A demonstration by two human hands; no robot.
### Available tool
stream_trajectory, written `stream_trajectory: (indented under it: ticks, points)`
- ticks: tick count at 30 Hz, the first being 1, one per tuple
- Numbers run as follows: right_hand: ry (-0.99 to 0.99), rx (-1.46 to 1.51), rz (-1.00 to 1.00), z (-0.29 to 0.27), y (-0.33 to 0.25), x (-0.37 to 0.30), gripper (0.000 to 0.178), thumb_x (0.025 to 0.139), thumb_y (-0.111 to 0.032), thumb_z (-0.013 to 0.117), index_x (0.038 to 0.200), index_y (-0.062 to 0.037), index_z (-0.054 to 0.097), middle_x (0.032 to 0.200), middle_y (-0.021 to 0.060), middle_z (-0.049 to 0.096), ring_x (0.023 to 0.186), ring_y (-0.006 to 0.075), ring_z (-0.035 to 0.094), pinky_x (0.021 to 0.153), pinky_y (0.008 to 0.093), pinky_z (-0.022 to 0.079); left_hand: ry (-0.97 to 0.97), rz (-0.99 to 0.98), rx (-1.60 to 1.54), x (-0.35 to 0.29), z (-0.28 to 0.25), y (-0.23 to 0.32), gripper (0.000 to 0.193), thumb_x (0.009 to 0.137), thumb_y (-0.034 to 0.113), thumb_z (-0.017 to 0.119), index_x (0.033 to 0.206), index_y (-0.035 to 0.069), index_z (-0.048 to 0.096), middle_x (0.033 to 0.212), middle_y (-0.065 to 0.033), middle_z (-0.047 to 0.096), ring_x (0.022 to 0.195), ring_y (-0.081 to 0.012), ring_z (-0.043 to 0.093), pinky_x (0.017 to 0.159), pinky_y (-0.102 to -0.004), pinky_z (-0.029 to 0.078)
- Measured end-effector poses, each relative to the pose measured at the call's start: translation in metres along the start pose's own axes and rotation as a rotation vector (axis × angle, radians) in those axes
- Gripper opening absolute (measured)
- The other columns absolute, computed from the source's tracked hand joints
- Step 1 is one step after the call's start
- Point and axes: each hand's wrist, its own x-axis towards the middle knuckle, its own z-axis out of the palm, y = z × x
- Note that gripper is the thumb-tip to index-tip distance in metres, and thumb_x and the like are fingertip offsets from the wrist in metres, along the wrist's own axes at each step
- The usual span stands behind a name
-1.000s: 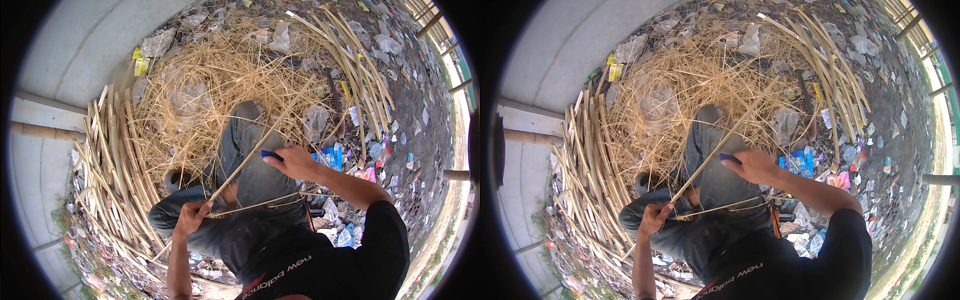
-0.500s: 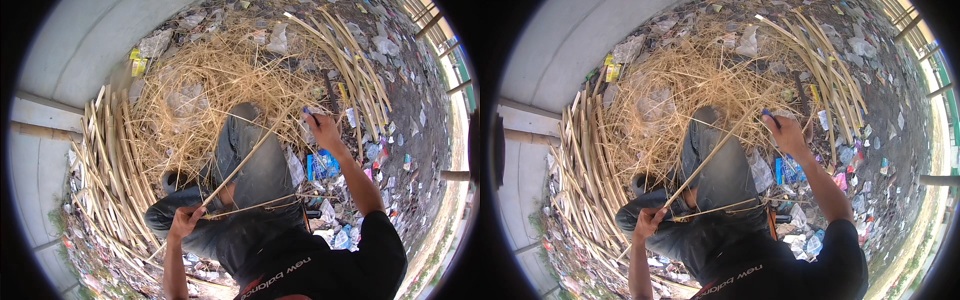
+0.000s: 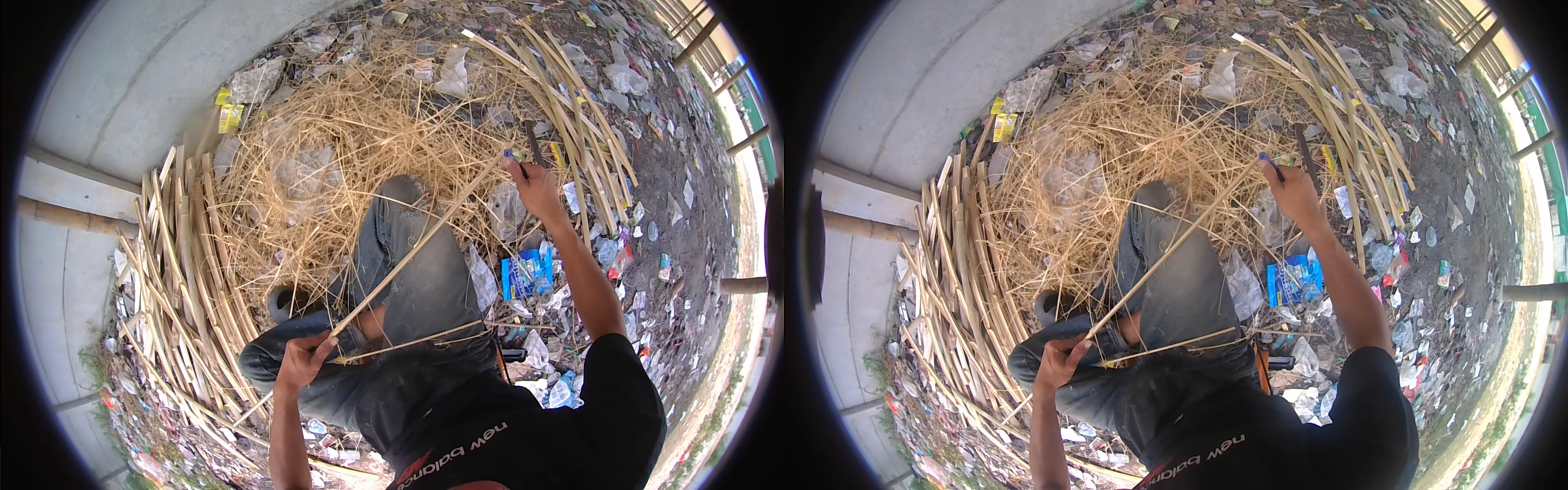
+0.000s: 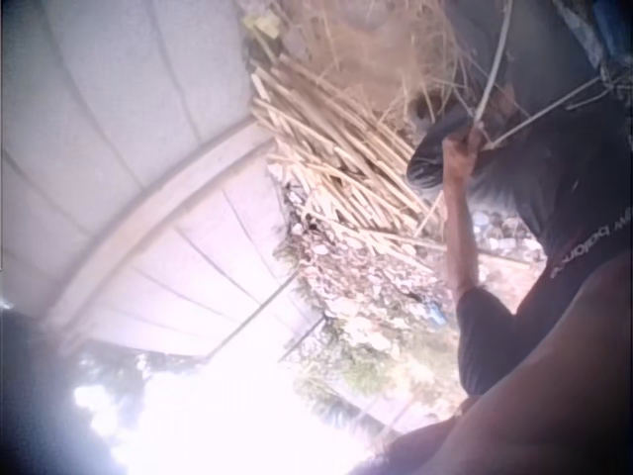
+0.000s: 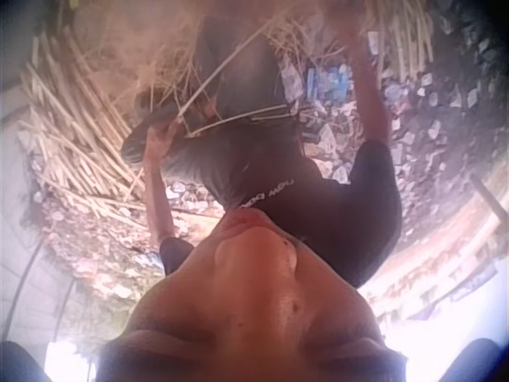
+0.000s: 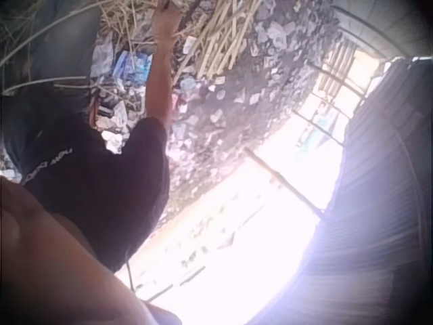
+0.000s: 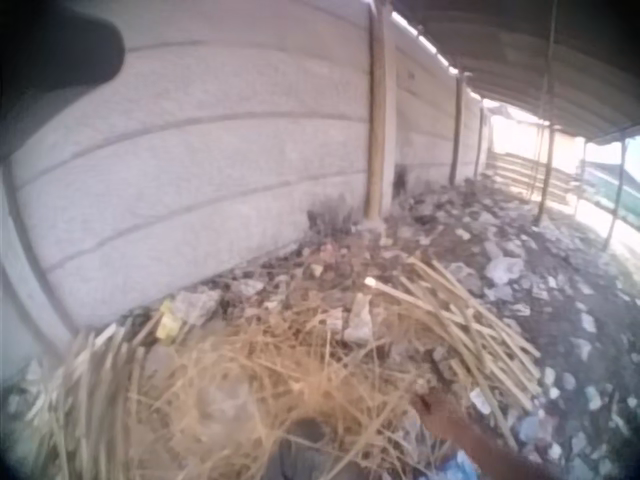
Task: The person sits on the ground and uses a machete to split a long bamboo pole into thin strips. They then use a small knife to shave and refine the edges of the strips, holding the bamboo against their leg for stability.
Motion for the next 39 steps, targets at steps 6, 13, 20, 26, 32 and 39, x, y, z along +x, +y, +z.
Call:
stream_trajectory:
  ticks: [6,13,20,26,32,39]
  points:
    - [-0.172,-0.067,-0.4,0.04,-0.015,-0.06,0.051,0.104,-0.049,0.061,0.09,-0.0005,0.068,0.062,0.0235,0.057,0.063,0.0451,0.059,0.06,0.0503,0.047,-0.009,-0.018,-0.018,-0.004,-0.004,-0.002,0.044,0.098,0.032,0.077,0.113,-0.01,0.074,0.075,-0.0171,0.072,0.075,-0.0073,0.055,0.067,-0.0303,0.052]
    - [0.374,0.058,0.055,-0.026,0.12,0.065,0.07,0.101,-0.064,0.055,0.086,0.0035,0.067,0.068,0.0217,0.06,0.065,0.0367,0.058,0.068,0.0484,0.047,0.0,0.045,-0.043,0.004,-0.006,0.001,0.045,0.099,0.032,0.076,0.112,-0.01,0.074,0.068,-0.0106,0.065,0.073,-0.0071,0.052,0.065,-0.0295,0.05]
    - [-0.064,0.122,-0.121,-0.008,0.014,-0.018,0.034,0.11,-0.036,0.051,0.112,-0.0029,0.062,0.083,0.0213,0.065,0.076,0.0404,0.065,0.074,0.0504,0.049,-0.024,-0.009,-0.02,-0.002,-0.009,-0.006,0.044,0.099,0.032,0.076,0.11,-0.011,0.074,0.066,-0.0087,0.062,0.071,-0.007,0.051,0.064,-0.0292,0.049]
    - [0.199,-0.29,-0.469,0.024,0.004,-0.045,0.019,0.099,-0.018,0.065,0.114,-0.0069,0.064,0.085,0.0221,0.067,0.08,0.0443,0.067,0.078,0.0561,0.052,-0.033,-0.032,0.003,-0.004,-0.013,-0.003,0.046,0.098,0.033,0.077,0.111,-0.011,0.074,0.066,-0.0115,0.065,0.071,-0.0069,0.053,0.064,-0.0296,0.05]
    - [0.272,-0.284,-0.149,0.005,0.054,-0.002,0.035,0.098,-0.018,0.065,0.133,-0.0126,0.067,0.097,0.024,0.067,0.093,0.0443,0.068,0.085,0.0536,0.053,0.041,0.105,-0.035,-0.003,-0.001,-0.013,0.046,0.099,0.034,0.076,0.112,-0.01,0.074,0.068,-0.0166,0.068,0.069,-0.0073,0.054,0.062,-0.03,0.049]
    - [0.251,-0.209,-0.41,0.034,-0.005,-0.052,0.038,0.107,-0.039,0.058,0.125,-0.0082,0.071,0.093,0.0258,0.069,0.078,0.0446,0.067,0.067,0.0503,0.052,-0.004,0.009,-0.025,-0.007,-0.006,-0.012,0.048,0.099,0.035,0.076,0.113,-0.01,0.074,0.062,-0.0075,0.057,0.066,-0.0067,0.049,0.057,-0.0299,0.046]
